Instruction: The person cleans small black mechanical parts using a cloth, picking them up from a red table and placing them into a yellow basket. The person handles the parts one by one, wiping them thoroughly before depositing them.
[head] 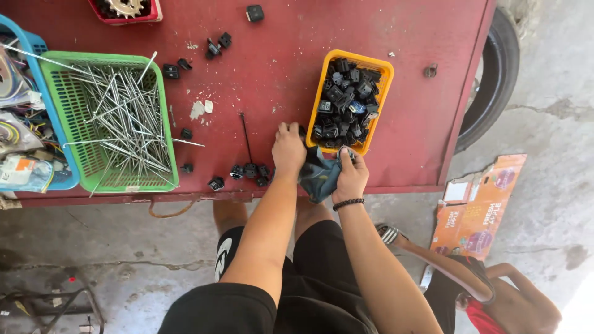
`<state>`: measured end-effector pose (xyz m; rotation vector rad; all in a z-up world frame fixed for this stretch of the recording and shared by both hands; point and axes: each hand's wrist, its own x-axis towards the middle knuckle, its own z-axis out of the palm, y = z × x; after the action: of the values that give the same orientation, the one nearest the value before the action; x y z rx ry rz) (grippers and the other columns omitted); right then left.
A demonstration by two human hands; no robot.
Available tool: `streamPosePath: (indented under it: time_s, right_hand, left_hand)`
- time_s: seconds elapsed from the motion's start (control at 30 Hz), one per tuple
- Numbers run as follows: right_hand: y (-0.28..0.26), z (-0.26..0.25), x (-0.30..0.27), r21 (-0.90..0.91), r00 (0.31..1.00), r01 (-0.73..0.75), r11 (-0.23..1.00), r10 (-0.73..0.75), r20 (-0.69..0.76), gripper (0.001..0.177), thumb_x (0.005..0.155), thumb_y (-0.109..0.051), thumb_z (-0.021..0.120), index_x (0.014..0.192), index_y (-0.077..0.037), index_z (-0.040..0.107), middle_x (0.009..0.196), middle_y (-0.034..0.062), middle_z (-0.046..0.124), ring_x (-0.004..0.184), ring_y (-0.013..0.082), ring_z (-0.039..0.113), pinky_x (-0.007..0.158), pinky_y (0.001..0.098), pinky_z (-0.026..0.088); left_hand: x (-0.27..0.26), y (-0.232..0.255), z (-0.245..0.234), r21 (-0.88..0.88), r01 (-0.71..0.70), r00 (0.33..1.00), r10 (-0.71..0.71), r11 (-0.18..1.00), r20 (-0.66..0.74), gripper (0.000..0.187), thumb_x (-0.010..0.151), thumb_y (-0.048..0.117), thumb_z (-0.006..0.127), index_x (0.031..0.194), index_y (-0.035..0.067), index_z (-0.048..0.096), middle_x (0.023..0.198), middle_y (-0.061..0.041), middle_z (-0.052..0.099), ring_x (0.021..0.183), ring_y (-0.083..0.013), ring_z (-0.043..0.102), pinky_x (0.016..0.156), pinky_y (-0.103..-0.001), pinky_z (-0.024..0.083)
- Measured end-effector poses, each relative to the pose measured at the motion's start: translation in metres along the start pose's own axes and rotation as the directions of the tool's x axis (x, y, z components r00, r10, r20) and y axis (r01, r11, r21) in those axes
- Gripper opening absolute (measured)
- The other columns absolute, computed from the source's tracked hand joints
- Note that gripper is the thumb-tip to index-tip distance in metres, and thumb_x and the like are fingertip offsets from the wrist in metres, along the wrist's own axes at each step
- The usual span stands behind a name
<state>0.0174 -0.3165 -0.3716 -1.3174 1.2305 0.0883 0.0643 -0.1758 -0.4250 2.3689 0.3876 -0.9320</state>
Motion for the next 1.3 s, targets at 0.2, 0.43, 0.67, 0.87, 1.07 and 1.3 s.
streamPosePath:
  time_s: [0.2, 0.43, 0.67, 0.87, 1.07, 1.3]
  right_hand:
    - [-0.015, 0.026, -0.079, 0.135, 0.988, -0.100, 0.986, 0.082, 0.131, 0.015, 0.100, -0.018, 0.068, 0.099, -0.003, 0.071, 0.081, 0.0193, 0.073, 0.070, 0.0255, 0.074, 0.061, 0.0352, 0.063]
    - [-0.045, 0.082, -0.209, 0.251, 0.943, -0.071, 0.965, -0.017, 0.333, 0.020, 0.103, -0.014, 0.061, 0.106, 0.003, 0.069, 0.083, 0.0227, 0.072, 0.070, 0.0277, 0.074, 0.063, 0.0375, 0.065]
    - [-0.069, 0.096, -0.331, 0.347, 0.846, 0.072, 0.935, -0.242, 0.475, 0.022, 0.103, -0.012, 0.060, 0.111, 0.005, 0.069, 0.086, 0.0235, 0.069, 0.076, 0.0285, 0.074, 0.069, 0.0408, 0.065]
    - [-0.119, 0.104, -0.411, 0.221, 0.629, 0.473, 0.853, -0.502, 0.593, 0.028, 0.103, -0.011, 0.059, 0.127, -0.002, 0.070, 0.107, 0.0137, 0.067, 0.102, 0.0168, 0.063, 0.092, 0.0366, 0.055]
    - [-0.146, 0.101, -0.416, 0.041, 0.476, 0.586, 0.809, -0.385, 0.791, 0.044, 0.089, -0.009, 0.076, 0.133, -0.008, 0.069, 0.100, 0.0049, 0.069, 0.091, 0.0104, 0.058, 0.088, 0.0304, 0.052]
    - [-0.182, 0.068, -0.397, 0.067, 0.465, 0.262, 0.963, -0.187, 0.865, 0.037, 0.084, -0.004, 0.075, 0.120, 0.002, 0.073, 0.086, 0.0169, 0.076, 0.084, 0.0186, 0.074, 0.077, 0.0329, 0.059]
  left_hand:
    - [-0.057, -0.027, -0.073, -0.583, -0.011, 0.997, -0.036, 0.813, -0.069, 0.045, 0.099, 0.027, 0.062, 0.137, 0.007, 0.049, 0.124, -0.024, 0.062, 0.110, -0.0379, 0.069, 0.084, -0.047, 0.062]
    - [-0.171, -0.067, -0.210, -0.930, -0.221, 0.971, 0.158, 0.294, -0.181, 0.035, 0.099, 0.007, 0.061, 0.133, 0.002, 0.057, 0.114, -0.024, 0.064, 0.109, -0.0323, 0.068, 0.089, -0.047, 0.061]
    - [-0.245, -0.112, -0.312, -0.958, -0.276, 0.879, 0.424, 0.084, -0.216, 0.045, 0.091, -0.008, 0.066, 0.136, -0.004, 0.062, 0.107, -0.024, 0.071, 0.092, -0.0283, 0.074, 0.074, -0.040, 0.068]
    - [-0.286, -0.125, -0.360, -0.567, -0.684, 0.708, 0.605, 0.459, -0.364, 0.049, 0.087, 0.002, 0.072, 0.134, 0.015, 0.069, 0.099, -0.013, 0.078, 0.090, -0.0263, 0.076, 0.073, -0.039, 0.063]
    - [-0.318, -0.114, -0.374, -0.385, -0.800, 0.597, 0.671, 0.460, -0.439, 0.072, 0.082, -0.003, 0.070, 0.150, 0.003, 0.047, 0.105, -0.017, 0.077, 0.094, -0.0368, 0.074, 0.078, -0.048, 0.058]
    - [-0.312, -0.082, -0.354, -0.510, -0.759, 0.614, 0.705, 0.404, -0.355, 0.079, 0.087, -0.006, 0.064, 0.159, 0.005, 0.034, 0.116, -0.019, 0.075, 0.105, -0.0393, 0.073, 0.082, -0.046, 0.063]
